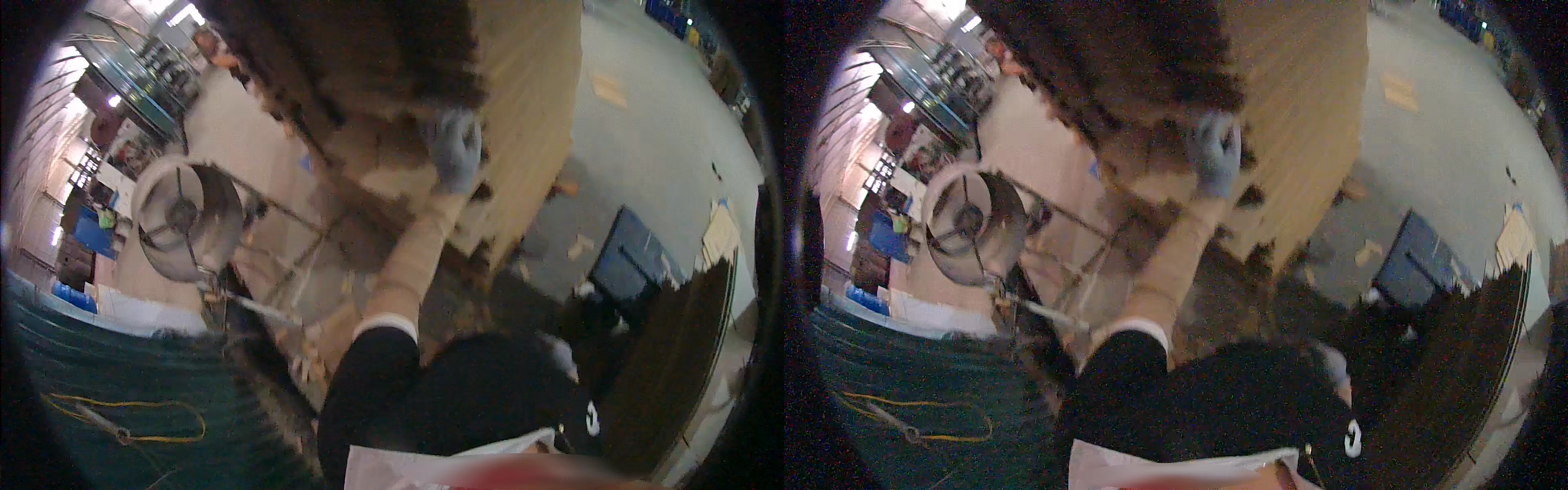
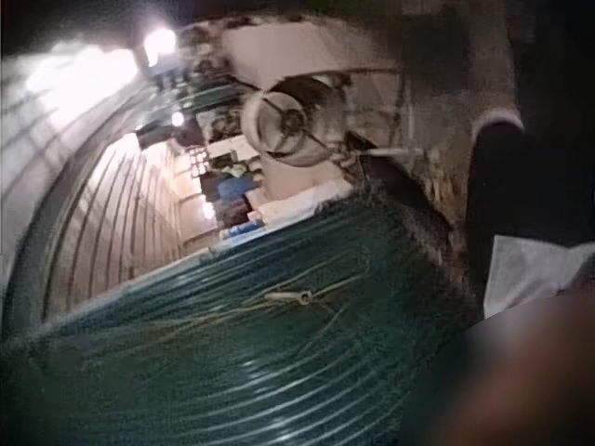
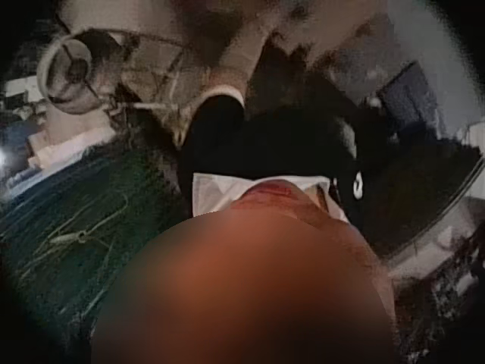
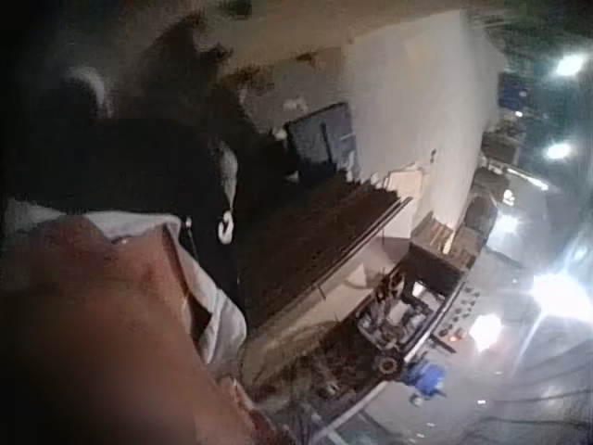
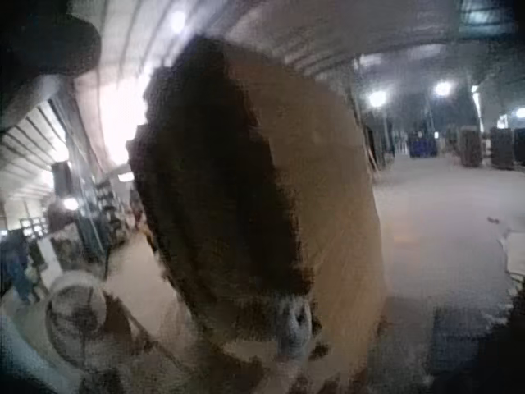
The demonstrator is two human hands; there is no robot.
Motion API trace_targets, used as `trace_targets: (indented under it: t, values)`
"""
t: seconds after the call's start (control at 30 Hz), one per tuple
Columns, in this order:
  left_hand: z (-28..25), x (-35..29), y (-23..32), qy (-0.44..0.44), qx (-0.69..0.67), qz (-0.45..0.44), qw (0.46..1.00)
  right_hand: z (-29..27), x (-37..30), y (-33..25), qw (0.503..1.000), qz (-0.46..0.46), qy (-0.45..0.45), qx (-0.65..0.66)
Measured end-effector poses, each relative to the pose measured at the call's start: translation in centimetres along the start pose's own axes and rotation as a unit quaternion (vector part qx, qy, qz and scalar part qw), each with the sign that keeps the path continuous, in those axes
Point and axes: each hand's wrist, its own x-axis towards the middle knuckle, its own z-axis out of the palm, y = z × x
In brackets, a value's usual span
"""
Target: The person repeatedly picks flat cardboard sheets from a stack and places them onto a machine table, aligning them by hand. The person continues this repetitive stacking action throughout the clip.
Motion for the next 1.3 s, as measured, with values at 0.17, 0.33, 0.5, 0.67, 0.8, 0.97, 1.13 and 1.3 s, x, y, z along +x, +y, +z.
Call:
trace_targets:
  t: [0.17, 0.33, 0.5, 0.67, 0.8, 0.97, 1.13, 1.3]
  values:
    - [0.7, 0.3, -1.8, 0.036, 0.000, 0.036, 0.999, -1.0, 0.6, -1.2, 0.994, 0.011, -0.007, -0.110]
    - [0.6, -0.8, -3.1, 0.005, 0.010, 0.032, 0.999, -0.9, -1.0, -1.8, 0.998, 0.028, 0.020, -0.056]
    - [1.1, -0.6, -3.6, 0.000, 0.000, 0.031, 1.000, -0.8, -2.1, -2.3, 0.995, 0.058, 0.054, -0.056]
    - [1.1, -0.8, -3.5, 0.007, 0.040, 0.036, 0.999, -1.1, -3.5, -3.3, 0.991, 0.099, 0.070, -0.048]
    - [1.2, -1.3, -3.5, 0.027, 0.030, 0.044, 0.998, -1.7, -4.3, -3.5, 0.991, 0.122, 0.036, -0.039]
    - [1.7, -2.0, -3.8, 0.020, -0.002, 0.077, 0.997, -1.1, -4.6, -2.6, 0.988, 0.152, 0.016, 0.007]
    - [1.9, -2.7, -4.1, 0.006, 0.009, 0.070, 0.997, -0.4, -4.9, -1.9, 0.989, 0.148, 0.001, 0.022]
    - [1.9, -3.5, -3.5, 0.033, 0.015, 0.054, 0.998, -2.5, -4.7, -3.1, 0.981, 0.191, -0.036, 0.007]
